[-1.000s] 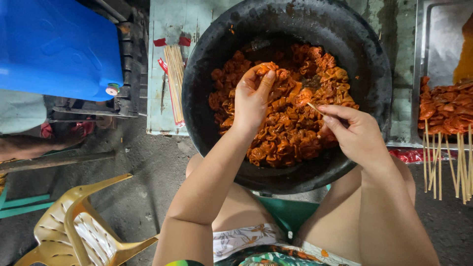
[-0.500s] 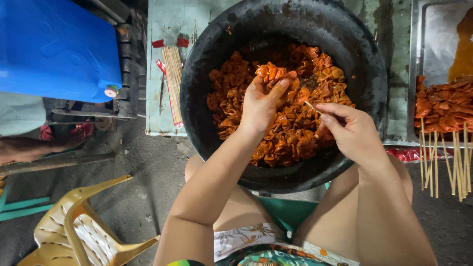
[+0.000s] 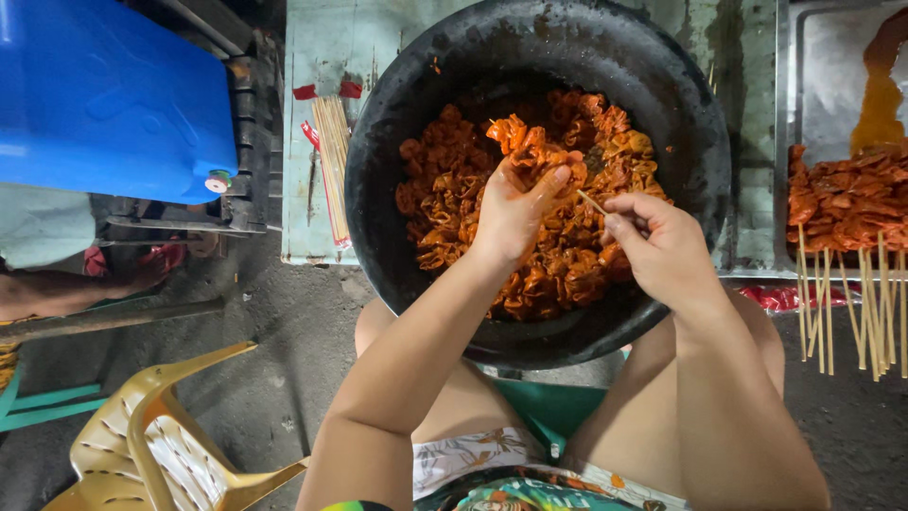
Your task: The person prepares skewers by threading pieces of marinated food from a large black bowl onto wooden sticks and placing the finished skewers onto a metal tray.
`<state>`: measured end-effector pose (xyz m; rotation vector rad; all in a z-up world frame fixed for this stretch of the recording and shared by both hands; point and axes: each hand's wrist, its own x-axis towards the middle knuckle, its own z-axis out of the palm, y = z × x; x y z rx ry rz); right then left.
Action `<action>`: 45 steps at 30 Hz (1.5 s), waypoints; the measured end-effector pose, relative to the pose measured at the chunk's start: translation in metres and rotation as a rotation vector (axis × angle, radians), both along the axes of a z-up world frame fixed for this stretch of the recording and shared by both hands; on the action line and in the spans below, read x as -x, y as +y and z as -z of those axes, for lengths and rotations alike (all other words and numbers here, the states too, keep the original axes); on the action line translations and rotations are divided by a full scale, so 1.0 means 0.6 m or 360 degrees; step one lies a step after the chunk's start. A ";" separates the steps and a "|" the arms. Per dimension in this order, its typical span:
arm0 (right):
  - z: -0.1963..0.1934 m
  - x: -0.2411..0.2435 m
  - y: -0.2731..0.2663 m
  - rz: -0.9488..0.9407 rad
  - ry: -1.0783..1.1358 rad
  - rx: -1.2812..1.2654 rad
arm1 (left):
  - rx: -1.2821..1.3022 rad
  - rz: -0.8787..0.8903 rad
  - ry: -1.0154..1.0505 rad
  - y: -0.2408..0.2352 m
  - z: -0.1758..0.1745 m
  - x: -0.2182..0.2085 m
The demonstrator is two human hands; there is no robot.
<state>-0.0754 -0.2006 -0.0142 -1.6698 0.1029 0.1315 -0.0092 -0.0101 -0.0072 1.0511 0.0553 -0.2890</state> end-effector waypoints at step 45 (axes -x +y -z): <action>-0.144 0.248 -0.227 0.0806 0.0022 0.0916 | -0.2144 0.0308 -0.0985 0.107 -0.003 0.198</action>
